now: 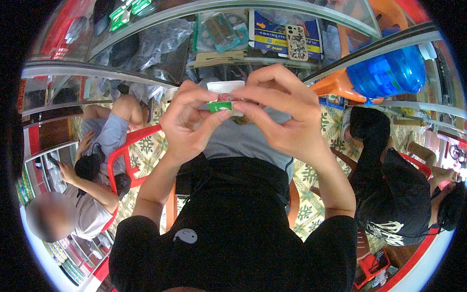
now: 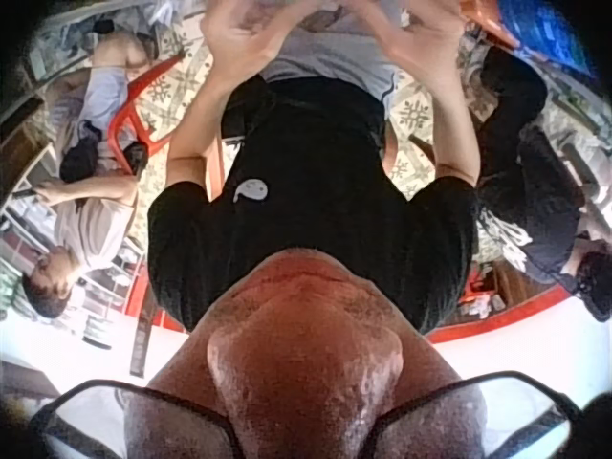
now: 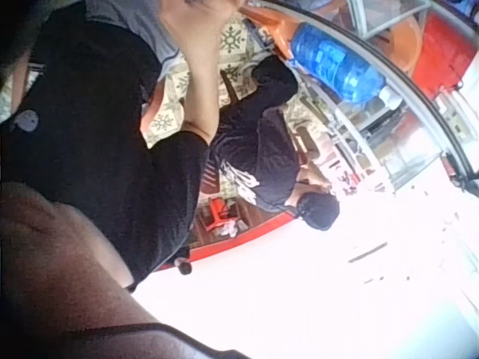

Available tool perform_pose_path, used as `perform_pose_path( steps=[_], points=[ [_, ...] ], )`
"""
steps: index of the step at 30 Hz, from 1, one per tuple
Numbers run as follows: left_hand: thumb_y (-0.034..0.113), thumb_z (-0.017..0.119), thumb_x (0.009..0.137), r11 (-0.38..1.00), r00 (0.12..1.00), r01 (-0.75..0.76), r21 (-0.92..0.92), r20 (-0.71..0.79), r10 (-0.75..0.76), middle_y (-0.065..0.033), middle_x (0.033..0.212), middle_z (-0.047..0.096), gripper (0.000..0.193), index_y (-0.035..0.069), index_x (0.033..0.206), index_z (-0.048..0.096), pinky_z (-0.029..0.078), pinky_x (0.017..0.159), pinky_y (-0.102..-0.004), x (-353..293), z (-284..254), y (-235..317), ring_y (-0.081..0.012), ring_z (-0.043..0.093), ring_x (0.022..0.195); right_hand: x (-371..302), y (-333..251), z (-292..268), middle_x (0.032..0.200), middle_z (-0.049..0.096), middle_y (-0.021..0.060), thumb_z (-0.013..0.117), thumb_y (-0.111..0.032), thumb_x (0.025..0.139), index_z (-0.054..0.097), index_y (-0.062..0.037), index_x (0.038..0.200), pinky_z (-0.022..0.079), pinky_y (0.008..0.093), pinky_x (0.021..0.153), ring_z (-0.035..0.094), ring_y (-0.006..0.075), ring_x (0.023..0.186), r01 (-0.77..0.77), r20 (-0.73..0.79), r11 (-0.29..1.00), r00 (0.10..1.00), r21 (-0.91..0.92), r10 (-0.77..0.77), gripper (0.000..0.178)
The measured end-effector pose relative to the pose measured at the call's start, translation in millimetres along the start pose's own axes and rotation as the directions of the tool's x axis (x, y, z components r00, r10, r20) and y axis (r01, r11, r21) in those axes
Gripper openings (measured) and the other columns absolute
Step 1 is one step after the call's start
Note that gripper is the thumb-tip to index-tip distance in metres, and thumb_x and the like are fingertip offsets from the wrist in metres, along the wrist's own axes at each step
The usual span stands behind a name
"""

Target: The person repeatedly picks up small green and white boxes from a glass display counter, opens them to reveal a white interior, and places them back down. The task involves handling the boxes one at a time in a repetitive cycle of picking, opening, and placing.

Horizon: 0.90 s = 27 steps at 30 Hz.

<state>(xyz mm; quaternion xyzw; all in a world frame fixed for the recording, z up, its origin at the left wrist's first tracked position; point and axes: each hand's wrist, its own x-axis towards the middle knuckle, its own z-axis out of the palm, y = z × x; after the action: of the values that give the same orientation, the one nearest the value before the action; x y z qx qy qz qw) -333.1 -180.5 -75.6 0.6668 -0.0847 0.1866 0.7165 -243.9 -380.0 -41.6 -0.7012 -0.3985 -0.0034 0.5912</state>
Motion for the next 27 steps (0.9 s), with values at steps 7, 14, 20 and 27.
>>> perform_pose_path(
  steps=[7,14,20,27],
  points=[
    [-0.013,0.078,0.089,1.0,1.0,0.012,-0.019,-0.002,-0.012,-0.0127,0.117,0.062,0.031,-0.001,0.116,0.068,0.07,0.088,-0.0308,-4,1,-6,-0.0211,0.073,0.108,-3,1,-1,0.107,0.071,0.0128,0.082,0.006,0.088,0.082,-0.0001,0.109,0.057,0.0289,0.074,0.071,0.0175,0.087,-0.015,0.008,0.998,1.0,0.057,0.015,0.022],
    [-0.014,0.078,0.089,0.999,1.0,-0.015,0.04,0.014,0.014,-0.0164,0.124,0.065,0.032,-0.001,0.116,0.068,0.07,0.089,-0.0319,-3,2,-3,-0.0231,0.073,0.112,0,2,1,0.113,0.075,0.013,0.078,-0.003,0.097,0.078,0.0023,0.12,0.059,0.0294,0.076,0.073,0.0164,0.094,-0.164,-0.02,0.966,0.985,0.201,0.172,0.023],
    [-0.014,0.079,0.089,0.988,0.992,0.036,-0.149,-0.113,-0.054,-0.0165,0.125,0.065,0.032,-0.003,0.117,0.067,0.07,0.088,-0.0338,-9,11,-5,-0.0234,0.073,0.112,-4,-3,4,0.115,0.074,0.0135,0.074,-0.001,0.1,0.078,0.0029,0.12,0.065,0.0286,0.081,0.073,0.0171,0.101,-0.329,0.091,0.891,0.944,0.313,0.317,0.021],
    [-0.007,0.076,0.095,1.0,0.999,0.027,0.014,0.045,-0.027,-0.0155,0.127,0.065,0.03,-0.002,0.124,0.072,0.069,0.09,-0.0329,-3,-3,-2,-0.0219,0.071,0.114,-9,-1,7,0.119,0.072,0.0154,0.069,0.006,0.1,0.079,0.0041,0.118,0.066,0.0284,0.081,0.074,0.0178,0.1,-0.369,0.101,0.826,0.927,0.426,0.362,0.021]
  ],
)
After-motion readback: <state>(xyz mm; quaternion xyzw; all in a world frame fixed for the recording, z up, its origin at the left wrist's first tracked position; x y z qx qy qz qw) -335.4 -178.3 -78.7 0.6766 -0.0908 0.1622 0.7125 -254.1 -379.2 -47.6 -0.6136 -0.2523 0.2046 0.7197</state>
